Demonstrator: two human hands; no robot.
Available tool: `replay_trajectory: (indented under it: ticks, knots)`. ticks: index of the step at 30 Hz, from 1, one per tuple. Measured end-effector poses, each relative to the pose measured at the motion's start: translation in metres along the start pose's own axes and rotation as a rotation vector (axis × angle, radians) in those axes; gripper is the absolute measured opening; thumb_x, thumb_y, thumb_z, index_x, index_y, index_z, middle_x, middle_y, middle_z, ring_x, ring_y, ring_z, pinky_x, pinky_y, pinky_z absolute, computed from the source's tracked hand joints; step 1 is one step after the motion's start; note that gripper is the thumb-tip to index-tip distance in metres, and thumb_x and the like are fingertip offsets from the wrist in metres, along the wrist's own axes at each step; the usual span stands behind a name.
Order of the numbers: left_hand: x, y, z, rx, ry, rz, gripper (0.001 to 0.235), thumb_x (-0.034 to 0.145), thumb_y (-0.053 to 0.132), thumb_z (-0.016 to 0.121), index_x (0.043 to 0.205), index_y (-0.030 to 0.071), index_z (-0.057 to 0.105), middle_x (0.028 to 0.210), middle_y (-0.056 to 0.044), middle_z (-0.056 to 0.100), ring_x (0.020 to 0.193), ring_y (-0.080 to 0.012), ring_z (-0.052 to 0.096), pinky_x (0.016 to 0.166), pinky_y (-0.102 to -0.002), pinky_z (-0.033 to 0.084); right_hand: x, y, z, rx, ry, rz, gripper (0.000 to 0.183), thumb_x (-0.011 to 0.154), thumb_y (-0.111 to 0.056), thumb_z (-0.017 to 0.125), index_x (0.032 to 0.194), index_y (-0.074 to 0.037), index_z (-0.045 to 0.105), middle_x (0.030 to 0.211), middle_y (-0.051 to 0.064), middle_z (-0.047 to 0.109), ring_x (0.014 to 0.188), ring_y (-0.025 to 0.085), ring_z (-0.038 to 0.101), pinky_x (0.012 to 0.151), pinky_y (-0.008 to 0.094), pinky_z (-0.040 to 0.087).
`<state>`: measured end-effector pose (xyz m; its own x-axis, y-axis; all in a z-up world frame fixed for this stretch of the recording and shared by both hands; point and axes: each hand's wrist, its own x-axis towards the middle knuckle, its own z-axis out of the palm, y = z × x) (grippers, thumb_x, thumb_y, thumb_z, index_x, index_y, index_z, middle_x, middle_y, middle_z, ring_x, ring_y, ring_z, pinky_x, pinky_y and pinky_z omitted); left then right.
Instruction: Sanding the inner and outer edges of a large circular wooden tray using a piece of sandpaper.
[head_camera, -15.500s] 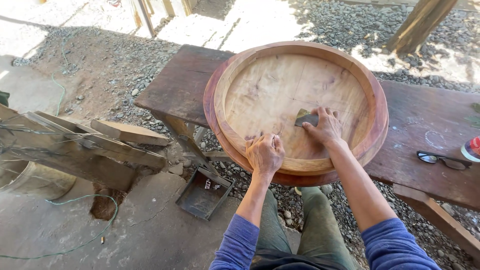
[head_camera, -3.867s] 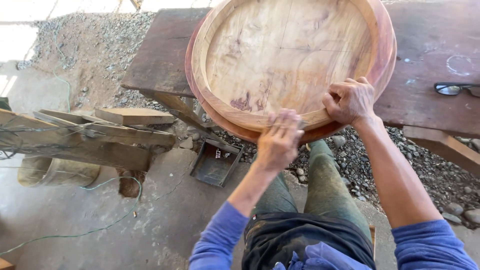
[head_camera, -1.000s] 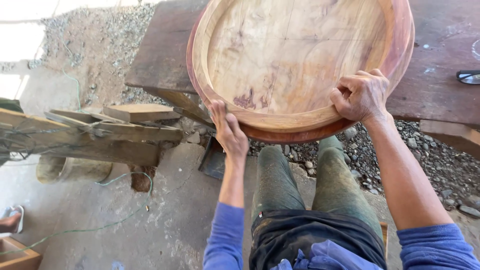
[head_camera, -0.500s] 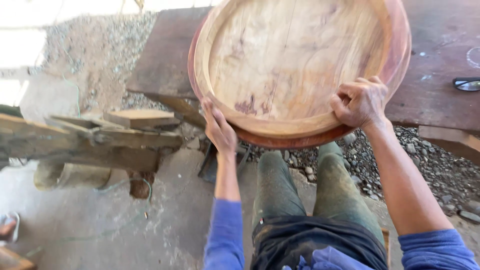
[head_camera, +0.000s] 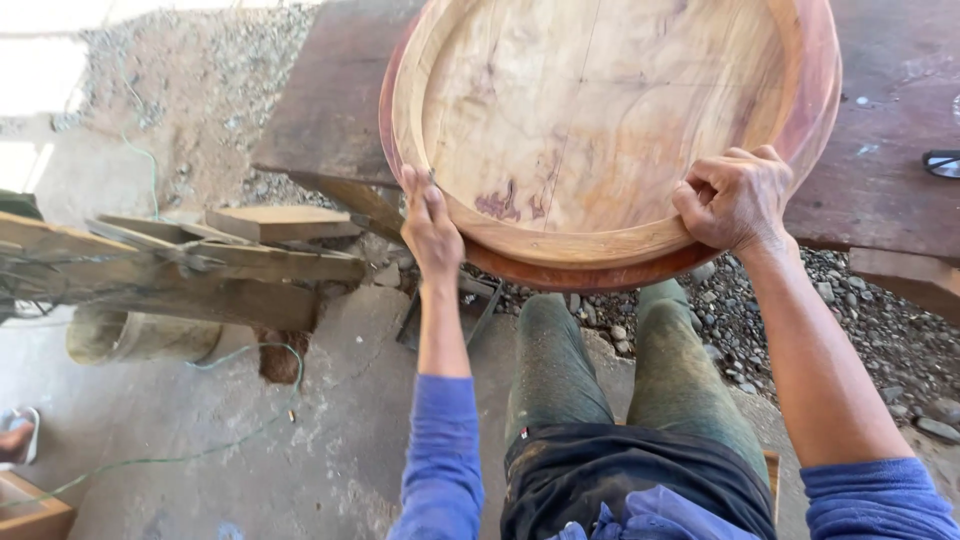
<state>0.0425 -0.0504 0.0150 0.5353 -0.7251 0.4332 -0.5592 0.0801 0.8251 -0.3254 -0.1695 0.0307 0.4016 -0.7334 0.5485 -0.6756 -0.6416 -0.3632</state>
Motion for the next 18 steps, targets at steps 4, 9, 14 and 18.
replay_trajectory:
  ticks: [4, 9, 14, 18]
  knots:
    - [-0.068, 0.019, 0.027, 0.186, 0.061, 0.11, 0.053, 0.116, 0.033, 0.026, 0.158, 0.003, 0.036, 0.167, -0.023, 0.024, 0.157, -0.0395, 0.02, 0.131, -0.045, 0.022, 0.001, -0.001, -0.001, -0.006, -0.006, 0.005, 0.02, 0.085, -0.026, 0.071, 0.069, -0.014, 0.07, 0.062, 0.003, 0.063, 0.059, 0.018, 0.059, 0.081, 0.037, 0.045]
    - [-0.063, 0.015, 0.019, 0.256, 0.061, 0.08, 0.052, 0.116, 0.033, 0.028, 0.158, 0.003, 0.037, 0.167, -0.022, 0.027, 0.158, -0.0393, 0.021, 0.132, -0.048, 0.02, -0.003, 0.001, 0.002, 0.006, -0.049, 0.0, 0.021, 0.088, -0.027, 0.07, 0.071, -0.014, 0.07, 0.063, 0.002, 0.064, 0.059, 0.017, 0.059, 0.084, 0.038, 0.045]
    - [0.023, -0.002, -0.01, 0.166, -0.037, -0.161, 0.053, 0.108, 0.033, 0.03, 0.153, 0.006, 0.041, 0.164, -0.019, 0.031, 0.151, -0.0347, 0.029, 0.123, -0.043, 0.029, 0.0, 0.01, 0.006, -0.029, -0.075, 0.031, 0.023, 0.089, -0.026, 0.065, 0.069, -0.016, 0.071, 0.06, 0.001, 0.064, 0.059, 0.018, 0.058, 0.081, 0.038, 0.044]
    - [-0.019, 0.035, 0.006, 0.469, -0.083, 0.08, 0.046, 0.116, 0.03, 0.032, 0.15, 0.005, 0.05, 0.165, -0.017, 0.033, 0.158, -0.0346, 0.028, 0.133, -0.048, 0.019, 0.002, 0.011, 0.006, -0.012, -0.03, 0.022, 0.021, 0.089, -0.027, 0.065, 0.071, -0.016, 0.071, 0.061, 0.002, 0.064, 0.058, 0.018, 0.059, 0.082, 0.038, 0.045]
